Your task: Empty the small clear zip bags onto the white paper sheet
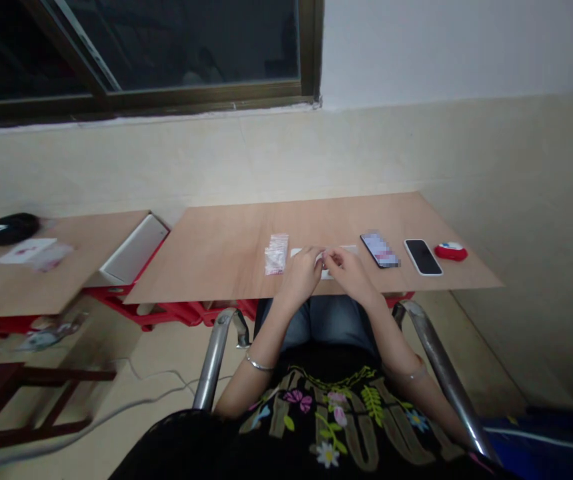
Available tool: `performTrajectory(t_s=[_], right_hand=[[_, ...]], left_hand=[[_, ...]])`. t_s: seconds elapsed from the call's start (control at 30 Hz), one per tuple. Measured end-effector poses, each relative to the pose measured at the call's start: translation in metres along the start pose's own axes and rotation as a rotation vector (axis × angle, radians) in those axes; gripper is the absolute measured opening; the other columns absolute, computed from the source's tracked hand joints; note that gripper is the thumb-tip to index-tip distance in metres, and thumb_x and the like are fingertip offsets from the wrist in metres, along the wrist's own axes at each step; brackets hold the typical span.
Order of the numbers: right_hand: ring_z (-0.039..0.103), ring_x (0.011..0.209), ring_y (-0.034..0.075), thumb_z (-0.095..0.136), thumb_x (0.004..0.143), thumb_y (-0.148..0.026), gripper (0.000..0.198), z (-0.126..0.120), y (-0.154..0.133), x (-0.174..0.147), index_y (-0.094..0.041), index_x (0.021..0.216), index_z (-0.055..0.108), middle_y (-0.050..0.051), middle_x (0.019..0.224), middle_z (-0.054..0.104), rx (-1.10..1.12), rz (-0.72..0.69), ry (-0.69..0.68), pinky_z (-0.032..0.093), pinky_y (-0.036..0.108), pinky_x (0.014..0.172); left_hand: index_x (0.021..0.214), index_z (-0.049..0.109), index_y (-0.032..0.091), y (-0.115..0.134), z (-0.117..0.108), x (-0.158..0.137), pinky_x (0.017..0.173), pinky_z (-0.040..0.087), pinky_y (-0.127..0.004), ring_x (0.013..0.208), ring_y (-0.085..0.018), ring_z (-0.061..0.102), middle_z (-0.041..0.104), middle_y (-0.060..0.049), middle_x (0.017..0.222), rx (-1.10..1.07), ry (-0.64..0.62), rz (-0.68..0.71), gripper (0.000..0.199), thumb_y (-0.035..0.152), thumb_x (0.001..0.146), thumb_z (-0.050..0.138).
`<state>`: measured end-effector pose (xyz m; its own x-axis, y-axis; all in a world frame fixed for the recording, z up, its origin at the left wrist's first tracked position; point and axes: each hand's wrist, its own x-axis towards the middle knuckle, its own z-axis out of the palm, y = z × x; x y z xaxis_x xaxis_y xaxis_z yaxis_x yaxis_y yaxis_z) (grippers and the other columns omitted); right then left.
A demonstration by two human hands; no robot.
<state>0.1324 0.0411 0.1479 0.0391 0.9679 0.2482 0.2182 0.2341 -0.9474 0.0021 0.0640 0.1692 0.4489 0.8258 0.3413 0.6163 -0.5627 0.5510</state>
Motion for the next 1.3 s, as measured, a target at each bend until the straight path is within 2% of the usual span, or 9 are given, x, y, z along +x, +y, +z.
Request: performTrajectory(t_s=[0.13,0.27,0.4,0.63,0.77,0.83,1.03,1.2,1.3], right_hand=[[0.057,0.061,0.013,0.051,0.079,-0.048,0.032,0.005,-0.014,-0.006,-0.016,0.075,0.057,0.001,0.064,0.06,0.095,0.04,-0.024,0.045,0.023,0.055],[0.057,0.051,0.013,0.052,0.075,-0.056,0.04,0.013,-0.017,-0.007,-0.017,0.074,0.054,0.0,0.063,0.059,0.309,0.279,-0.032,0.044,0.022,0.044],[0.06,0.054,0.016,0.053,0.074,-0.056,0.039,0.014,-0.014,-0.004,-0.018,0.067,0.048,0.001,0.062,0.059,0.637,0.443,-0.026,0.05,0.029,0.051],[0.061,0.059,0.013,0.065,0.073,-0.037,0.022,0.016,-0.012,-0.005,-0.017,0.077,0.054,0.0,0.066,0.063,0.942,0.496,-0.126,0.048,0.025,0.058],[0.062,0.061,0.016,0.054,0.08,-0.046,0.029,0.021,-0.007,-0.006,-0.017,0.076,0.055,0.002,0.066,0.062,1.082,0.631,-0.208,0.048,0.028,0.056],[0.063,0.063,0.017,0.048,0.083,-0.047,0.032,0.022,-0.005,-0.004,-0.016,0.076,0.055,0.003,0.066,0.062,1.153,0.675,-0.208,0.048,0.029,0.057],[0.062,0.06,0.013,0.051,0.084,-0.034,0.02,0.021,0.001,0.007,-0.018,0.073,0.056,0.001,0.064,0.063,1.195,0.665,-0.033,0.049,0.026,0.061],[0.063,0.063,0.013,0.051,0.083,-0.036,0.023,0.017,0.005,0.011,-0.016,0.078,0.061,0.004,0.074,0.067,1.102,0.561,-0.124,0.049,0.024,0.061],[0.063,0.066,0.014,0.049,0.084,-0.037,0.027,0.015,0.006,0.012,-0.013,0.081,0.062,0.007,0.078,0.068,1.145,0.579,-0.14,0.05,0.024,0.062]], left_hand=[[0.104,0.059,0.014,0.006,-0.005,-0.012,0.084,0.042,-0.032,0.092,-0.019,0.057,0.062,-0.009,0.098,-0.046,0.097,-0.005,0.026,0.016,0.086,0.041],[0.1,0.061,0.016,0.002,-0.002,-0.016,0.082,0.044,-0.032,0.088,-0.019,0.057,0.064,-0.008,0.095,-0.081,0.102,-0.025,0.025,0.016,0.085,0.041],[0.108,0.06,0.018,-0.002,0.001,-0.011,0.088,0.042,-0.034,0.099,-0.019,0.055,0.062,-0.008,0.107,-0.126,0.14,-0.001,0.033,0.012,0.081,0.043],[0.102,0.064,0.019,0.001,0.0,-0.015,0.087,0.044,-0.034,0.094,-0.019,0.057,0.065,-0.008,0.102,-0.166,0.148,0.034,0.037,0.007,0.073,0.045],[0.104,0.065,0.02,-0.01,0.004,-0.021,0.087,0.044,-0.034,0.093,-0.019,0.057,0.066,-0.007,0.101,-0.185,0.183,0.037,0.04,0.007,0.072,0.045],[0.104,0.066,0.021,-0.016,0.006,-0.021,0.087,0.044,-0.035,0.093,-0.019,0.058,0.066,-0.007,0.101,-0.185,0.186,0.034,0.041,0.007,0.071,0.046],[0.105,0.066,0.024,-0.014,0.004,-0.016,0.092,0.042,-0.037,0.101,-0.021,0.057,0.064,-0.007,0.11,-0.16,0.134,0.042,0.033,0.016,0.078,0.048],[0.1,0.067,0.025,-0.003,0.003,-0.017,0.099,0.032,-0.045,0.122,-0.025,0.042,0.053,-0.009,0.127,-0.058,0.079,0.003,0.03,0.036,0.086,0.043],[0.09,0.07,0.023,-0.002,0.006,-0.019,0.1,0.03,-0.046,0.124,-0.025,0.039,0.046,-0.008,0.134,-0.049,0.068,-0.004,0.033,0.039,0.087,0.041]])
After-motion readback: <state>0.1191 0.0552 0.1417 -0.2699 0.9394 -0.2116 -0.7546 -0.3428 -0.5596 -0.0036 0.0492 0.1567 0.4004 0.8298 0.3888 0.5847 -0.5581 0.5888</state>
